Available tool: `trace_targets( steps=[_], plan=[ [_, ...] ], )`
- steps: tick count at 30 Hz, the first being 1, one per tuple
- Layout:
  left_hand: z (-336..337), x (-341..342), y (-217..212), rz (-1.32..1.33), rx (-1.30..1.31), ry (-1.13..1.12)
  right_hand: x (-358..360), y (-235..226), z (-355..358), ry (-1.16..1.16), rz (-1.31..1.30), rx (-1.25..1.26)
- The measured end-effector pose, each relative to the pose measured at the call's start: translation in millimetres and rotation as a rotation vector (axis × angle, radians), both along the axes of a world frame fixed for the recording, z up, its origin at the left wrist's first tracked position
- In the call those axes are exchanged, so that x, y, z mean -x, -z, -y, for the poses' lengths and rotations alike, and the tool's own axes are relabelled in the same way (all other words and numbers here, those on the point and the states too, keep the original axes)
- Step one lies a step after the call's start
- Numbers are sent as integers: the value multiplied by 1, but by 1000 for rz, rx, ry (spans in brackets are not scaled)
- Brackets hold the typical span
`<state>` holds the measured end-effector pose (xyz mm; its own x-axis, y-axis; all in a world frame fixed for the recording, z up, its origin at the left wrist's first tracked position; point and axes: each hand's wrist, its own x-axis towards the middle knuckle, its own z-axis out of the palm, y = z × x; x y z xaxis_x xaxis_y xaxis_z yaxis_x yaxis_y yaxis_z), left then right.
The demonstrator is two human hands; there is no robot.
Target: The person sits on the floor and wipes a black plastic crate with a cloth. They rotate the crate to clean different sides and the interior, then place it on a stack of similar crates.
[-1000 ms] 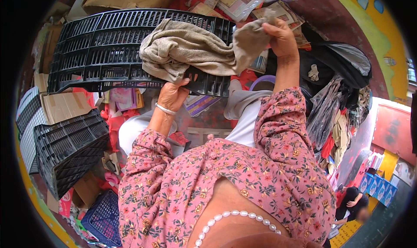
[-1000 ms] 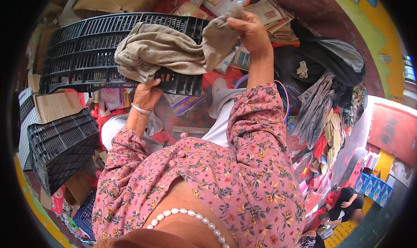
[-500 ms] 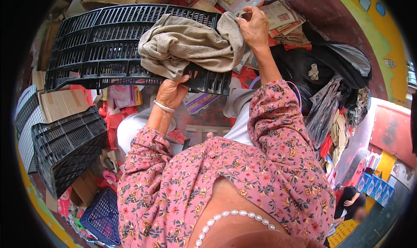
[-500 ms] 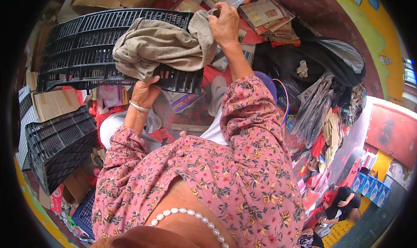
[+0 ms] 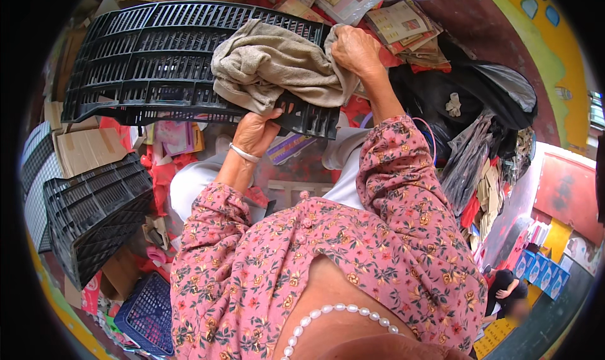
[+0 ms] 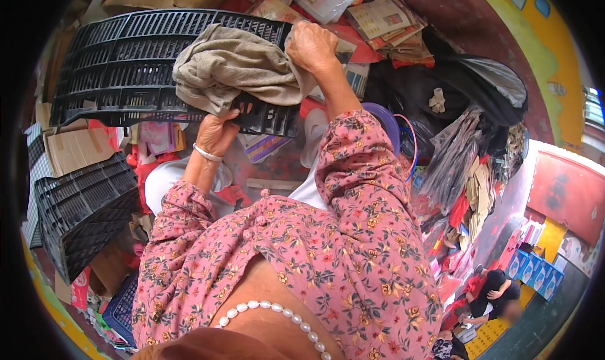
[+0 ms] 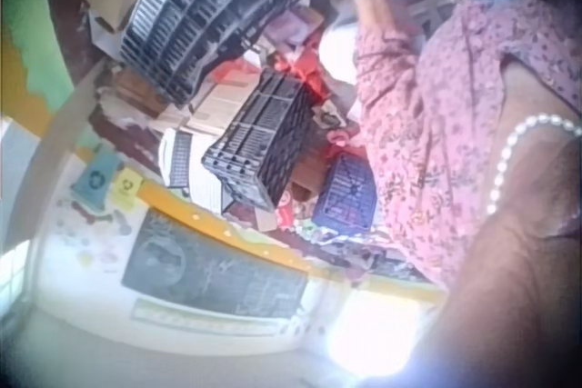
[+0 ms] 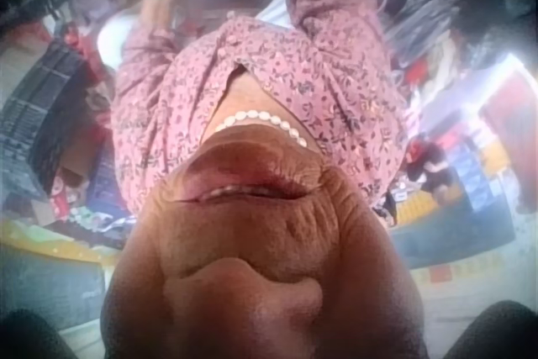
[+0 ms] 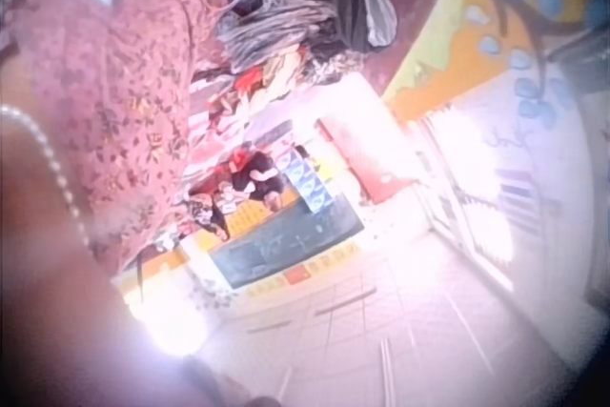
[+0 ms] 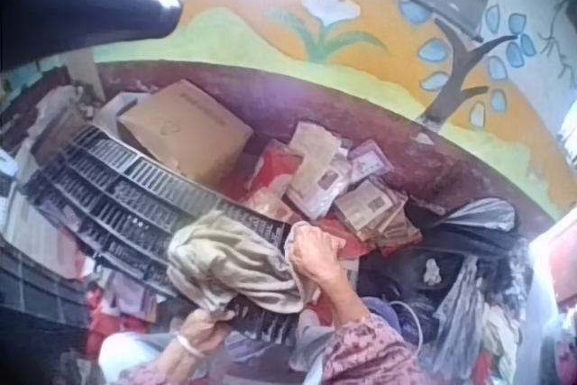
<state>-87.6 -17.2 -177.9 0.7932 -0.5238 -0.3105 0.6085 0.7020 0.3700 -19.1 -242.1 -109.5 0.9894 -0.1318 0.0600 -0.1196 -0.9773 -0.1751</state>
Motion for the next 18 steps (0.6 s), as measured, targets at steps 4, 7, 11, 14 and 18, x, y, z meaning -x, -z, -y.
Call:
trace_targets(
  steps=[4, 7, 11, 14, 18],
  plan=[
    [0, -1, 0, 8, 1, 25, -1, -2, 5, 35, -16, -49],
    [-3, -7, 3, 21, 22, -17, 7, -7, 5, -53, 2, -160],
    [-13, -17, -4, 1, 115, -69, 35, -26, -13, -133, 172, -339],
    [-17, -27, -10, 4, 153, -126, 59, -35, -52, -302, 287, -425],
    [-21, -25, -15, -11, 184, -174, 61, -42, -60, -399, 237, -477]
  ],
)
